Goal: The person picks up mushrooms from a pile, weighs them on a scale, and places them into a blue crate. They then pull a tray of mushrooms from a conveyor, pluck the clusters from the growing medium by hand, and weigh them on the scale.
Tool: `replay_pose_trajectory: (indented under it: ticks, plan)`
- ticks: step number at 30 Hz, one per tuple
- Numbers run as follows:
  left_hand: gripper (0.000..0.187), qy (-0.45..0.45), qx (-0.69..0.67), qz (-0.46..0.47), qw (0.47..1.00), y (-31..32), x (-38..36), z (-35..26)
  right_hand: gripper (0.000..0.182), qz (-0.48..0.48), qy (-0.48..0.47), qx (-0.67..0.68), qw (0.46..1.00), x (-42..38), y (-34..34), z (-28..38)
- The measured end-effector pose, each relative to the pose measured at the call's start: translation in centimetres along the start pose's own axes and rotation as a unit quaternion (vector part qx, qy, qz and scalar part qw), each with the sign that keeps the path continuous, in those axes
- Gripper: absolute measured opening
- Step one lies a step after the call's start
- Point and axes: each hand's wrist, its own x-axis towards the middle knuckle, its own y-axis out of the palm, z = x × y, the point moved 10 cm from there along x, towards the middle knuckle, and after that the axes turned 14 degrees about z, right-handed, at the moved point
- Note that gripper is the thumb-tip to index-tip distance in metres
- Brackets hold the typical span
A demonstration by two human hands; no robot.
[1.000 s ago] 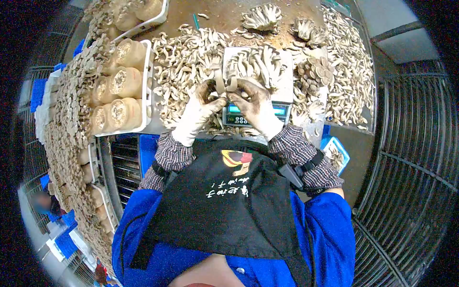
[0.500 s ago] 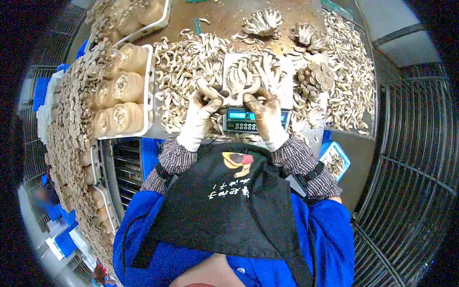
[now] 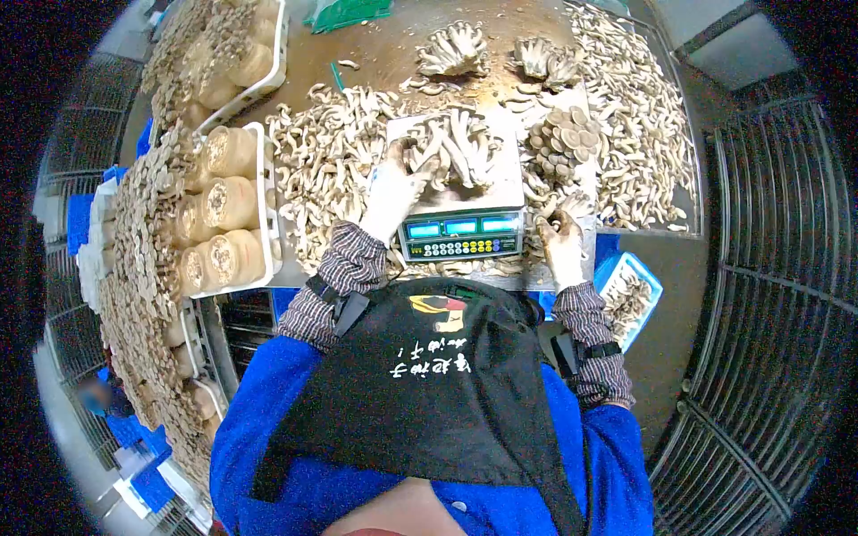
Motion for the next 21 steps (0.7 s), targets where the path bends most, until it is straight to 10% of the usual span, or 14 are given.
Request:
replay_pose_trajectory:
  ticks: [12,21]
  plan:
    - [0.078,0.022,0.145,0.018,0.989,-1.3,-1.6,0.2,0.051,-0.001,0.022,-0.167,0.986,2.3,-0.7,-6.0]
    - [0.052,-0.05,-0.127,-0.068,0.988,-2.9,-4.4,8.5,0.051,-0.05,-0.032,-0.333,0.941,2.0,-2.1,-0.9]
